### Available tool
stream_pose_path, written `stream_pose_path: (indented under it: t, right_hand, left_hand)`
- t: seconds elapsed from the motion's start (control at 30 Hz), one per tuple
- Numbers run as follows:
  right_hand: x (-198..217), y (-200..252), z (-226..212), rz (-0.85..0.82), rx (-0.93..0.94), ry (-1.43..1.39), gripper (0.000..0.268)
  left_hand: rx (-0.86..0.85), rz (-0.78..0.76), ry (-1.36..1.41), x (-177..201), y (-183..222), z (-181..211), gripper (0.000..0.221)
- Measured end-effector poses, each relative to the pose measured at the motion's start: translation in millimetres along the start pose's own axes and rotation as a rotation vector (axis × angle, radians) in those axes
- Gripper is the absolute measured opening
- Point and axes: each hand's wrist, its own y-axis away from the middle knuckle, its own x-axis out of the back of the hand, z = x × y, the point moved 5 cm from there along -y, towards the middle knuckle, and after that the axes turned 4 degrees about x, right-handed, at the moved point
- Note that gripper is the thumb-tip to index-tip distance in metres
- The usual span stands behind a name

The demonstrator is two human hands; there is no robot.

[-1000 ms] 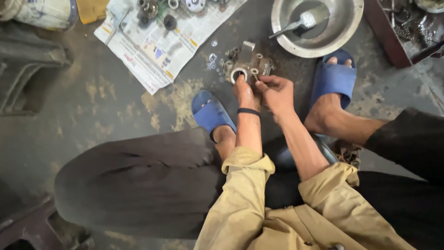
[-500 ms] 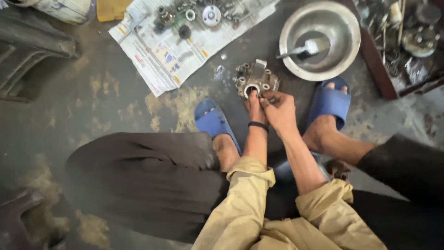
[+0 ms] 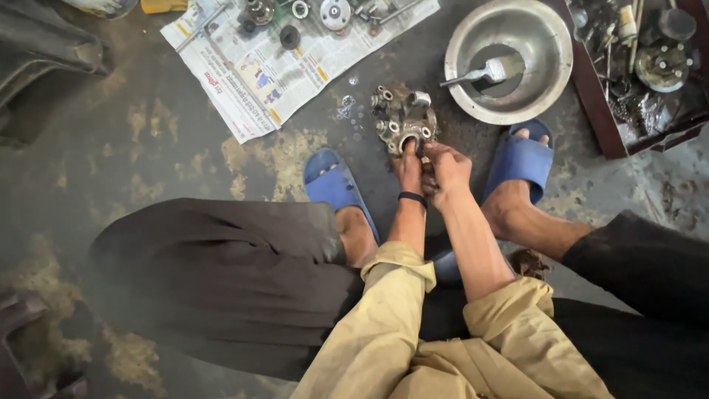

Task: Cleaning and inspecting motorcycle engine cylinder head and valve components in a workshop environment.

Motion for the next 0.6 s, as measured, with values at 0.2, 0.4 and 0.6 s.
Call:
stream_pose_path:
  t: [0.2,0.4,0.6]
  right_hand:
    - [20.5,-11.7,-11.0,-0.137,0.971,0.788,0.028]
    - [14.9,11.9,-46.8,-0.162,0.798,0.868,0.044]
    - [7.2,35.2,-56.1,-0.091,0.752,1.063,0.038]
  left_hand:
    - [-0.289,-0.144,0.229,10.7,41.9,54.0,0.05]
    - [0.145,-0.446,0.427,3.9,88.2,138.6,0.088]
    - [0.335,-0.458,0.135,21.6,56.8,141.8,0.07]
